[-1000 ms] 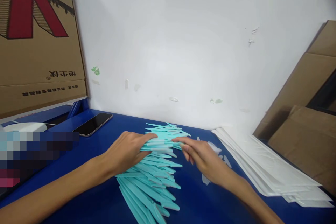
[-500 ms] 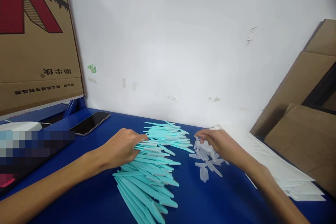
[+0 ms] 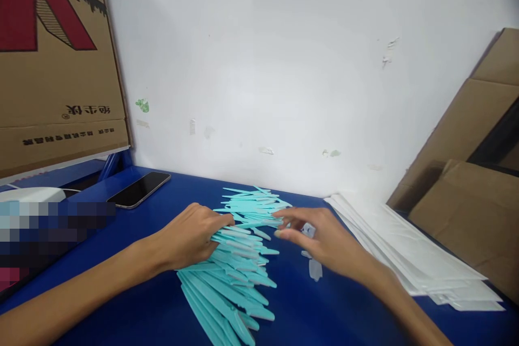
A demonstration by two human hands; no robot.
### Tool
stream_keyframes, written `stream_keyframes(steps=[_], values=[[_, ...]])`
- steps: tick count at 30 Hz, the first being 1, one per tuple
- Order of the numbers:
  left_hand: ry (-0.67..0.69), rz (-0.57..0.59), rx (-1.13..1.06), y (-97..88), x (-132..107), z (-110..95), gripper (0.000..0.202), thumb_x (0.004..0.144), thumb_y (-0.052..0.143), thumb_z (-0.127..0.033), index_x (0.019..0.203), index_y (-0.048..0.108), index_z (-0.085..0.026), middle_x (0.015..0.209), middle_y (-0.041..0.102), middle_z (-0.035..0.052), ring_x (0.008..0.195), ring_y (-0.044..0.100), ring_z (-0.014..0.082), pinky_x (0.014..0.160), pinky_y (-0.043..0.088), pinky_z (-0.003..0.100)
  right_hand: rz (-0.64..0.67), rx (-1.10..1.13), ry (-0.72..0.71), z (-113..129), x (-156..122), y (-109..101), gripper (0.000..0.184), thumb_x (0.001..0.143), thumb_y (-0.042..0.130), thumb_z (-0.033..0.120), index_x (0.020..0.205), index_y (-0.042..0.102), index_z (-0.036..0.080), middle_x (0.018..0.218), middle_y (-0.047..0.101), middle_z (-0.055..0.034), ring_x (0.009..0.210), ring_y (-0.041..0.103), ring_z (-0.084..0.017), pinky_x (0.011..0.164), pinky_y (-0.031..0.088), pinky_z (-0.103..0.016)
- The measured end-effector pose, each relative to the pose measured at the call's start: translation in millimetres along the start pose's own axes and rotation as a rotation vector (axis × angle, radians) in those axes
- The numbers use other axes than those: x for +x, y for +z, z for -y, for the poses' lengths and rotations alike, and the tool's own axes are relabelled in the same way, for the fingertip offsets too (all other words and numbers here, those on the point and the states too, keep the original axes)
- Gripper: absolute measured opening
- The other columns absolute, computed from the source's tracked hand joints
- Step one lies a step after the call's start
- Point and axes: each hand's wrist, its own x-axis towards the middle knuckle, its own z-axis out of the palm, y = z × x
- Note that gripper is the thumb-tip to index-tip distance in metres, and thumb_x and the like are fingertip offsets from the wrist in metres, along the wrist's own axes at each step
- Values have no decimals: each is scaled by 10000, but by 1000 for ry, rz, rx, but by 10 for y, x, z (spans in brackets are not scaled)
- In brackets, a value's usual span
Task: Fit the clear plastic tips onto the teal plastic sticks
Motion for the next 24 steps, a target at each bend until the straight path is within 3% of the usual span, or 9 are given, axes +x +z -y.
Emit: stream_keyframes(steps=[4,8,11,15,19,24], values=[[48,9,-25,-1,-3,11,554,588,476,-21,1082,677,-170,753,742,30,585,647,206,534,348,290,39,-34,-117,46,24,69,351,1056,514,412,952,807,250,845,801,-13,758,742,-195,730,536,-298],[-32,4,12,-49,8,119,515,599,458,-20,1034,685,-178,731,722,33,604,646,212,550,358,285,-63,-185,-23,-346,-21,-249,354,1030,538,452,1035,816,232,1039,811,-75,904,759,-286,792,575,-390],[-108,29,14,-96,17,182,458,621,448,-5,957,689,-202,706,698,27,613,645,213,561,358,275,-53,-232,122,-706,-90,-495,356,988,585,500,1015,830,244,978,811,-103,811,751,-320,691,590,-432],[-53,119,22,-124,4,155,355,609,478,2,813,671,-216,646,674,33,621,661,236,550,326,289,1,-242,167,-975,-145,-534,280,916,686,494,947,833,257,936,803,-97,806,739,-308,659,594,-399],[-39,186,14,-139,-17,100,284,613,507,-6,721,657,-222,613,667,41,615,670,251,541,317,299,39,-257,163,-959,-132,-430,301,908,684,517,961,826,257,968,798,-86,836,733,-287,669,585,-366],[-132,163,-27,-173,-16,75,377,759,610,-96,1072,753,-252,781,747,58,748,713,280,601,399,289,-74,-371,60,-751,-66,-338,405,1017,508,519,1052,796,237,1070,781,-108,986,704,-313,824,562,-452]])
